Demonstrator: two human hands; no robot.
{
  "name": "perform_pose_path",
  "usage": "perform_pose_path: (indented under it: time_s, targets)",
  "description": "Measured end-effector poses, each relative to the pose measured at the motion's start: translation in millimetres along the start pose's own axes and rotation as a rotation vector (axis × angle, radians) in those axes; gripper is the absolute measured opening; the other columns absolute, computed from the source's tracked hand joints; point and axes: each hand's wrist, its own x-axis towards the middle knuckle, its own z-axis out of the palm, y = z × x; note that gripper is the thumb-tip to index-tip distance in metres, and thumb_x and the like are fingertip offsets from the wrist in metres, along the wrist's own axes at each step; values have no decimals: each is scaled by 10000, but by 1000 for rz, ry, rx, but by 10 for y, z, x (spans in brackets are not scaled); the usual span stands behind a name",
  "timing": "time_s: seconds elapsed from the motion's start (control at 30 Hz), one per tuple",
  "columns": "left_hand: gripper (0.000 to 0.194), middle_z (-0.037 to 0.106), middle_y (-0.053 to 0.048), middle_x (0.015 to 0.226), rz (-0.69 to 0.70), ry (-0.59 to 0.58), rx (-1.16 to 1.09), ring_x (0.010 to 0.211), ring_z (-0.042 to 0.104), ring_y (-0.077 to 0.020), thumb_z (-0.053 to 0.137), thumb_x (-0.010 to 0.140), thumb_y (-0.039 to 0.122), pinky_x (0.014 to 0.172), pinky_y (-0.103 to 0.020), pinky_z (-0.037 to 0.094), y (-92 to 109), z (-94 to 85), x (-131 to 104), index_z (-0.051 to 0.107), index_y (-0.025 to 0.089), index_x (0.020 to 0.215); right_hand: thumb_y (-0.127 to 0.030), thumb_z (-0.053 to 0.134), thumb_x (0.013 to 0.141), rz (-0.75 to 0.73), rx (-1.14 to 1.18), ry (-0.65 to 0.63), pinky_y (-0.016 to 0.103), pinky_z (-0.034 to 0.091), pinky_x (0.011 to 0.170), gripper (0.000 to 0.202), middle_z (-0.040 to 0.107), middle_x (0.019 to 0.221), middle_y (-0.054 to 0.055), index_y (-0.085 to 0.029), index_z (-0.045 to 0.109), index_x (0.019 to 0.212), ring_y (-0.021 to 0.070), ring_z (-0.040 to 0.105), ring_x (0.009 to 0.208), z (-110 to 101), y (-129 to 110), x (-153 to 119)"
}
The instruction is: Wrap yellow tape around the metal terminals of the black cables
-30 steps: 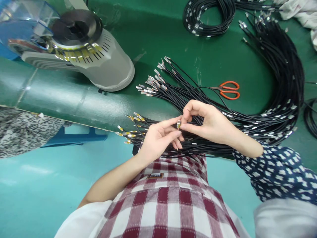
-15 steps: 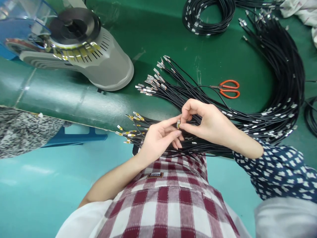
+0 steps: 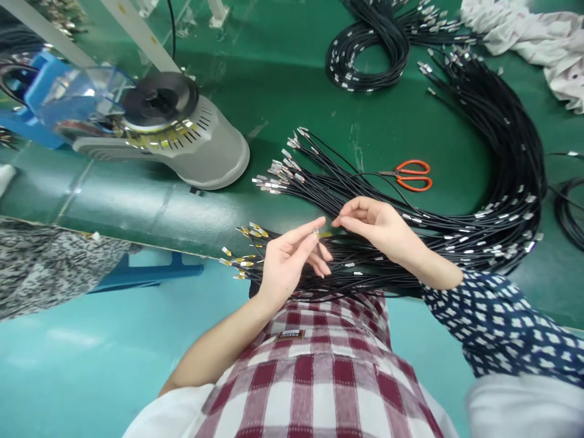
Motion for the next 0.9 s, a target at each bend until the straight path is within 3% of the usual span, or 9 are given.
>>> perform_pose_path:
  time_s: [0.17, 0.37, 0.63, 0.9]
  targets:
    - [343, 720, -28, 718, 12, -22, -4, 522, 691, -145, 614, 926, 309, 488, -239, 552, 24, -12, 6, 664, 198, 1246, -509, 644, 844, 9, -8, -69, 296, 491, 720, 356, 720, 848, 54, -160, 709, 873, 172, 633, 767, 90, -12, -44]
    - [342, 710, -22, 709, 22, -25, 7, 514, 675, -143, 622, 918, 306, 482, -239, 530, 30, 3, 4, 633, 176, 1234, -400, 713, 790, -48, -3, -44, 268, 452, 617, 258, 689, 688, 25, -145, 719, 753, 132, 571, 631, 176, -53, -51]
    - [269, 709, -23, 649, -138, 66, -97, 460, 595, -92, 807, 723, 244, 465, -194, 448, 57, 41, 42, 562, 143, 769, -353, 720, 788, -44, -13, -2, 268, 443, 598, 215, 698, 686, 35, -144, 724, 733, 135, 563, 625, 195, -42, -34]
    - [264, 704, -24, 662, -229, 94, -188, 455, 561, -70, 827, 694, 273, 406, -159, 341, 81, 58, 51, 617, 130, 768, -443, 724, 794, 18, 105, -5, 292, 459, 610, 298, 666, 647, 31, -148, 691, 760, 152, 571, 624, 292, 29, -49]
